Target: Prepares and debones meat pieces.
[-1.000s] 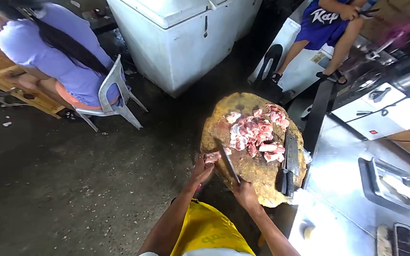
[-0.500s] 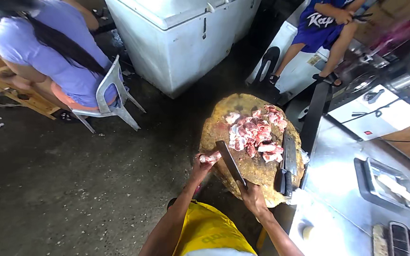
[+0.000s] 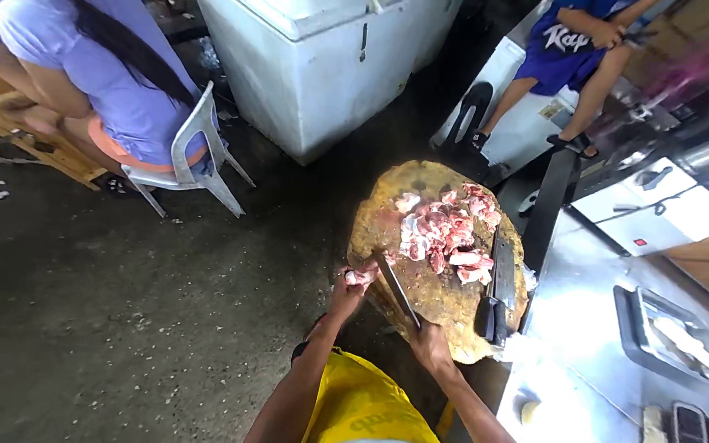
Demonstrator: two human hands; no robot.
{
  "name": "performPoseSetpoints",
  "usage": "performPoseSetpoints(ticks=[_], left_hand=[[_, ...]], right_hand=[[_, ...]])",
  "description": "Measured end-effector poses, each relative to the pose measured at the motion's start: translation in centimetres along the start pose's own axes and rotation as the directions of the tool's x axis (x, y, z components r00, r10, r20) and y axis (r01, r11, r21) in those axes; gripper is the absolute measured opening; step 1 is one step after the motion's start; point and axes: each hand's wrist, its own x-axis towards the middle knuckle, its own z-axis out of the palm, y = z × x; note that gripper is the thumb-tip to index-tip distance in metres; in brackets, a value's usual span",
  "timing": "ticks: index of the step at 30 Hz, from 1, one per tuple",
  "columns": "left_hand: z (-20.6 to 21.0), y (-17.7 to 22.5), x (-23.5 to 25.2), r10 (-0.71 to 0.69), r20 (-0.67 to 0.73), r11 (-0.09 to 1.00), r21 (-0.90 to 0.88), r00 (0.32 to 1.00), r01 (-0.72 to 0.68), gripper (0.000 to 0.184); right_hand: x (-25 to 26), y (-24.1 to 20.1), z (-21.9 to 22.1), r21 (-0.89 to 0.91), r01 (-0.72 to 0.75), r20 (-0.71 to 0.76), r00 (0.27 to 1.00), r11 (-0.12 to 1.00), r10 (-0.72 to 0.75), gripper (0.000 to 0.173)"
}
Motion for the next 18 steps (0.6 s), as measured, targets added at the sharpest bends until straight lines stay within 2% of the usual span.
performPoseSetpoints(ticks=[2, 4, 6, 8, 10, 12, 14, 15, 16, 17, 18], left_hand=[[-0.1, -0.2, -0.6, 0.04, -0.013, 0.995, 0.087, 0.999, -0.038, 0.065], [0.8, -0.8, -0.7, 0.164, -0.054, 0.96, 0.239, 0.985, -0.147, 0.062], [1.7, -1.3, -1.2, 0.286, -0.075, 0.902, 0.357, 0.955, -0.242, 0.058], [2.2, -1.6, -1.5, 0.364, -0.06, 0.856, 0.415, 0.929, -0.309, 0.056], [2.5, -2.3, -1.4, 0.427, -0.054, 0.816, 0.454, 0.903, -0.358, 0.055], [2.4, -2.6, -1.3, 0.447, -0.05, 0.798, 0.474, 0.893, -0.373, 0.052], [2.2, -2.5, -1.4, 0.434, -0.043, 0.797, 0.483, 0.9, -0.362, 0.052], [2.2, -2.4, -1.4, 0.426, -0.037, 0.799, 0.483, 0.904, -0.357, 0.053], [2.1, -2.2, -1.5, 0.412, -0.031, 0.806, 0.479, 0.911, -0.348, 0.054], [2.0, -1.9, -1.4, 0.401, -0.03, 0.811, 0.476, 0.916, -0.339, 0.054], [2.0, -1.8, -1.3, 0.398, -0.035, 0.815, 0.473, 0.917, -0.335, 0.053]], right_hand=[[-0.8, 0.6, 0.2, 0.017, -0.027, -0.001, 1.0, 0.999, 0.027, 0.041], [-1.3, 0.5, -0.5, 0.067, 0.013, -0.067, 0.998, 0.998, -0.008, 0.039], [-2.0, -0.3, -1.9, 0.134, 0.098, -0.167, 0.983, 0.986, -0.075, 0.04], [-2.8, -1.5, -3.7, 0.202, 0.245, -0.313, 0.934, 0.948, -0.174, 0.04], [-3.6, -2.7, -5.4, 0.264, 0.467, -0.492, 0.818, 0.844, -0.298, 0.037], [-3.9, -3.6, -6.3, 0.289, 0.69, -0.645, 0.653, 0.664, -0.397, 0.036], [-3.6, -3.9, -5.8, 0.253, 0.796, -0.735, 0.528, 0.55, -0.425, 0.033], [-3.1, -3.3, -4.8, 0.205, 0.801, -0.743, 0.501, 0.562, -0.443, 0.034], [-2.4, -2.3, -3.7, 0.137, 0.77, -0.71, 0.515, 0.623, -0.481, 0.037], [-1.8, -1.1, -2.5, 0.07, 0.691, -0.637, 0.586, 0.72, -0.5, 0.039], [-1.2, -0.2, -1.3, 0.017, 0.546, -0.516, 0.723, 0.838, -0.46, 0.04]])
